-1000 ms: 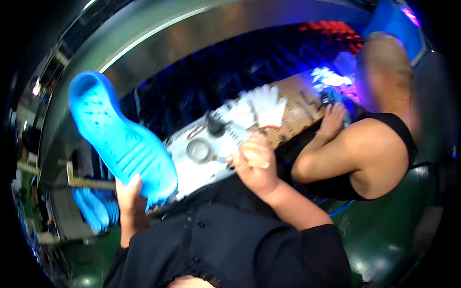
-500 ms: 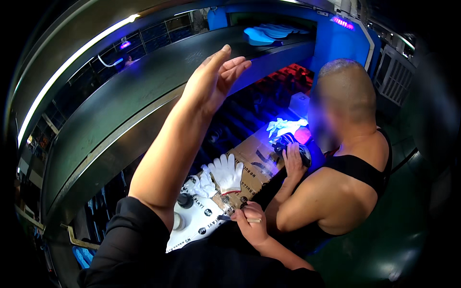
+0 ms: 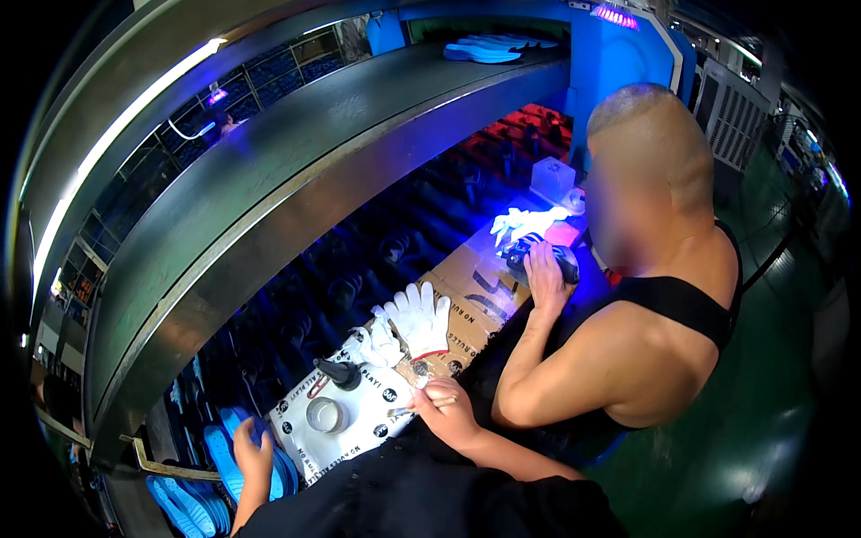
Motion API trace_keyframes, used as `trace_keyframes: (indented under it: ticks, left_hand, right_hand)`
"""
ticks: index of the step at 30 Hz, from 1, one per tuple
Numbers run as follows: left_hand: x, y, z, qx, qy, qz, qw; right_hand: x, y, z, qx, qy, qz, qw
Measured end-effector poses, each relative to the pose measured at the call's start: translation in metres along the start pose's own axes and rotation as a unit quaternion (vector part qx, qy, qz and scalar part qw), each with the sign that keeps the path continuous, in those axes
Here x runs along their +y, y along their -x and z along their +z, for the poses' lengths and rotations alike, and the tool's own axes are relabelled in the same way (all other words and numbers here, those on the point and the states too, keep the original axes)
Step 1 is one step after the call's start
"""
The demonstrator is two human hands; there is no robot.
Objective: The person applies adhesive to the inner soles of blue shoes using a brush and then places the shoes on a conveyor belt.
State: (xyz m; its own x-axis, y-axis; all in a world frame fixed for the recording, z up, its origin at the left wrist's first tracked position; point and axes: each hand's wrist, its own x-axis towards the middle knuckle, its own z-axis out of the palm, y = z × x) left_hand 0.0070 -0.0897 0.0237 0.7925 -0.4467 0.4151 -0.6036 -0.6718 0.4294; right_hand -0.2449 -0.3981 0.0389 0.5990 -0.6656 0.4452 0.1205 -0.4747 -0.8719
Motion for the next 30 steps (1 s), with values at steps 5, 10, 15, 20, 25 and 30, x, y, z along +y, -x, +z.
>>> trace_keyframes:
  ticks: [5, 10, 15, 20, 25, 30]
  left_hand:
    - [-0.075, 0.066, -0.015, -0.129, -0.164, -0.221, 0.953]
    - [-0.076, 0.064, -0.008, -0.081, -0.152, -0.186, 0.967]
    - [-0.113, 0.065, -0.021, -0.181, -0.186, -0.219, 0.941]
    - [-0.104, 0.058, -0.030, -0.169, -0.144, -0.194, 0.956]
    - [-0.104, 0.067, -0.037, -0.146, 0.296, -0.385, 0.862]
    - [-0.035, 0.049, -0.041, -0.037, 0.622, -0.485, 0.614]
  right_hand:
    - [-0.012, -0.008, 0.043, -0.058, -0.023, -0.049, 0.997]
    - [-0.020, -0.005, 0.070, -0.090, -0.025, -0.023, 0.995]
    - [-0.017, 0.007, 0.080, -0.106, -0.032, 0.043, 0.993]
    - [-0.023, 0.006, 0.083, -0.113, -0.051, 0.110, 0.986]
    - [-0.033, -0.001, 0.098, -0.120, -0.061, 0.142, 0.981]
    - [-0.044, -0.012, 0.102, -0.124, -0.033, 0.096, 0.987]
